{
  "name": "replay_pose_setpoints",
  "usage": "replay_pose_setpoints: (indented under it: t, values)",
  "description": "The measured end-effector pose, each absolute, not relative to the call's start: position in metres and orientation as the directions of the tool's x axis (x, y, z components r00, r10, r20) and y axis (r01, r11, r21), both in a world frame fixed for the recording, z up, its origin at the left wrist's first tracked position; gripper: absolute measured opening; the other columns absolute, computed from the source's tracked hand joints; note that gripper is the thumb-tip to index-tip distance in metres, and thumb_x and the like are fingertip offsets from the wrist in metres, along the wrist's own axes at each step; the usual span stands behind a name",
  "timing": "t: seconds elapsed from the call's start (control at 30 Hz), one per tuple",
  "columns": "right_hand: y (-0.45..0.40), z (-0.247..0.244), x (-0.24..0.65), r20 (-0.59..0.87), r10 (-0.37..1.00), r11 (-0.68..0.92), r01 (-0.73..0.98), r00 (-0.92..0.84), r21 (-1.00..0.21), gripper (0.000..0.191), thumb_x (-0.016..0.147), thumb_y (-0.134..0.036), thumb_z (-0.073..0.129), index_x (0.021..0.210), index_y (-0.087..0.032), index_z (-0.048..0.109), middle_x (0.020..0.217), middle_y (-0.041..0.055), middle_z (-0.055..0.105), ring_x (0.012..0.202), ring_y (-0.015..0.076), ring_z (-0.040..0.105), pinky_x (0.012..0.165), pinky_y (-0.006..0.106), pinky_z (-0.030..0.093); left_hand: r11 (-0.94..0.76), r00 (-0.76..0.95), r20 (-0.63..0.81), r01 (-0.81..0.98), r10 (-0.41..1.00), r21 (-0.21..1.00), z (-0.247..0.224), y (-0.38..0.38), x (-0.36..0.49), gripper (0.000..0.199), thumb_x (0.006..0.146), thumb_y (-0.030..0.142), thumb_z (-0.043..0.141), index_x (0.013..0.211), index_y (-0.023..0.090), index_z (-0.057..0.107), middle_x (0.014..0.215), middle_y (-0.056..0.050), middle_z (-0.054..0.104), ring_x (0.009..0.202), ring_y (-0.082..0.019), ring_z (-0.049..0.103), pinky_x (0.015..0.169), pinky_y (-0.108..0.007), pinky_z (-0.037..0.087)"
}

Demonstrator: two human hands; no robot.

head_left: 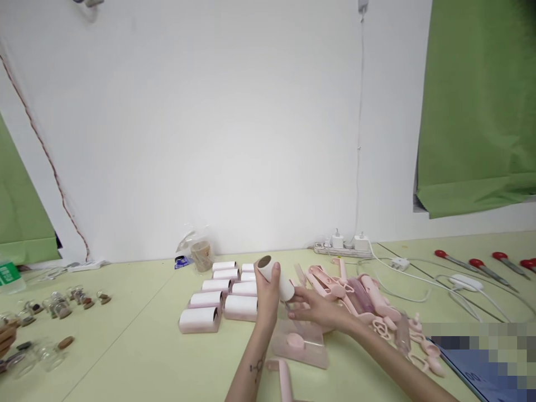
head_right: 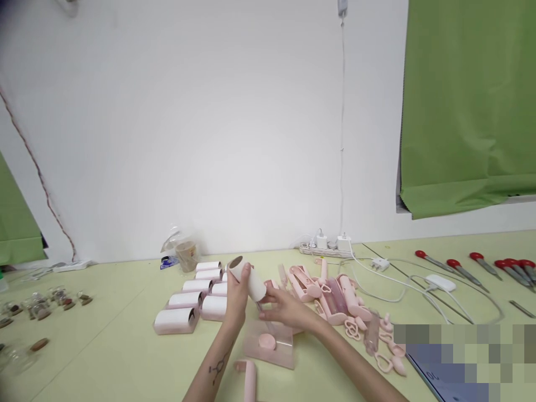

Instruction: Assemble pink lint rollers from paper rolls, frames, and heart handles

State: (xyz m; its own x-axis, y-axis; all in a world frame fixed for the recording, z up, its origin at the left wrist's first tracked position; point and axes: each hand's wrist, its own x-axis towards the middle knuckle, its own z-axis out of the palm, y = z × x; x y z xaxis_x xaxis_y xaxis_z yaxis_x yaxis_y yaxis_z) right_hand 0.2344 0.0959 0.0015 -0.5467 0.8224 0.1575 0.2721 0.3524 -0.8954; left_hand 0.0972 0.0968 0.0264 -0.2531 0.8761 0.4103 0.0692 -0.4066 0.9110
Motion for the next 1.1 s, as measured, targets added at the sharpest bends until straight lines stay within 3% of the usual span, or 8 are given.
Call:
replay_pose_setpoints:
  t: [0.1, 0.2, 0.3, 0.37, 0.5, 0.73, 0.9, 1.1]
  values:
    - [0.098, 0.001, 0.226, 0.237, 0.845, 0.361, 0.183, -0.480, -0.915, 0.029, 0.069, -0.045, 0.059, 0.077, -0.018, 0.063, 0.074, 0.0034, 0.064, 0.081, 0.0215, 0.060, 0.074, 0.033, 0.047, -0.500, -0.362, 0.479, 0.041, 0.800, 0.865, 0.035, 0.092, 0.087, 0.043, 0.077, 0.047, 0.043, 0.108, 0.020, 0.032, 0.096, -0.006, 0.052, 0.084, -0.015, 0.054, 0.075, -0.027, 0.043]
    - [0.099, 0.015, 0.232, 0.352, 0.906, 0.378, 0.072, -0.235, -0.923, 0.031, 0.078, -0.047, 0.046, 0.089, -0.020, 0.055, 0.070, -0.0006, 0.055, 0.074, 0.0169, 0.059, 0.071, 0.031, 0.046, -0.578, -0.317, 0.601, 0.175, 0.734, 0.797, 0.040, 0.078, 0.077, 0.048, 0.075, 0.041, 0.047, 0.112, 0.019, 0.028, 0.102, -0.008, 0.047, 0.089, -0.016, 0.051, 0.080, -0.029, 0.040]
    - [0.097, 0.037, 0.250, 0.411, 0.912, 0.411, -0.021, 0.005, -0.911, 0.028, 0.083, -0.046, 0.037, 0.096, -0.022, 0.047, 0.068, -0.0047, 0.042, 0.057, 0.0101, 0.052, 0.058, 0.025, 0.045, -0.608, 0.138, 0.607, 0.380, 0.783, 0.697, 0.037, 0.065, 0.073, 0.041, 0.075, 0.033, 0.049, 0.111, 0.019, 0.036, 0.105, -0.007, 0.048, 0.097, -0.018, 0.047, 0.087, -0.030, 0.036]
    - [0.093, 0.051, 0.261, 0.424, 0.901, 0.429, -0.048, 0.087, -0.902, 0.027, 0.081, -0.045, 0.042, 0.092, -0.022, 0.048, 0.068, -0.0052, 0.039, 0.049, 0.0077, 0.046, 0.049, 0.022, 0.041, -0.652, 0.480, 0.445, 0.488, 0.756, 0.580, 0.030, 0.059, 0.074, 0.040, 0.073, 0.033, 0.053, 0.112, 0.023, 0.044, 0.103, -0.005, 0.051, 0.098, -0.020, 0.046, 0.085, -0.031, 0.036]
    - [0.084, 0.066, 0.267, 0.434, 0.890, 0.444, -0.056, 0.138, -0.894, 0.025, 0.078, -0.043, 0.047, 0.086, -0.020, 0.052, 0.069, -0.0048, 0.040, 0.044, 0.0060, 0.042, 0.042, 0.021, 0.035, -0.672, 0.674, 0.167, 0.617, 0.720, 0.409, 0.006, 0.057, 0.081, 0.046, 0.068, 0.043, 0.060, 0.111, 0.031, 0.051, 0.095, -0.004, 0.054, 0.093, -0.024, 0.046, 0.077, -0.032, 0.040]
    - [0.066, 0.070, 0.249, 0.405, 0.914, 0.405, -0.007, -0.001, -0.914, 0.024, 0.078, -0.042, 0.048, 0.085, -0.020, 0.055, 0.055, -0.0062, 0.039, 0.042, 0.0085, 0.040, 0.042, 0.022, 0.035, -0.659, 0.643, 0.205, 0.621, 0.738, 0.424, -0.001, 0.056, 0.085, 0.058, 0.062, 0.051, 0.062, 0.113, 0.027, 0.049, 0.099, -0.006, 0.056, 0.091, -0.025, 0.048, 0.076, -0.033, 0.039]
    - [0.062, 0.043, 0.226, 0.376, 0.897, 0.398, 0.053, -0.231, -0.916, 0.030, 0.080, -0.049, 0.040, 0.084, -0.021, 0.051, 0.052, -0.0077, 0.037, 0.035, 0.0080, 0.038, 0.037, 0.022, 0.032, -0.523, 0.411, 0.324, 0.650, 0.852, 0.551, 0.028, 0.046, 0.045, 0.059, 0.061, 0.046, 0.066, 0.110, 0.022, 0.047, 0.103, -0.005, 0.055, 0.094, -0.023, 0.049, 0.075, -0.029, 0.040]
    - [0.042, -0.005, 0.207, 0.186, 0.853, 0.278, 0.124, -0.488, -0.952, 0.035, 0.079, -0.053, 0.038, 0.083, -0.020, 0.052, 0.059, -0.0068, 0.039, 0.034, 0.0041, 0.033, 0.037, 0.020, 0.031, -0.515, 0.447, 0.295, 0.828, 0.844, 0.220, 0.003, 0.030, -0.017, 0.036, 0.072, 0.030, 0.061, 0.106, 0.027, 0.051, 0.107, -0.003, 0.056, 0.098, -0.022, 0.049, 0.083, -0.035, 0.040]
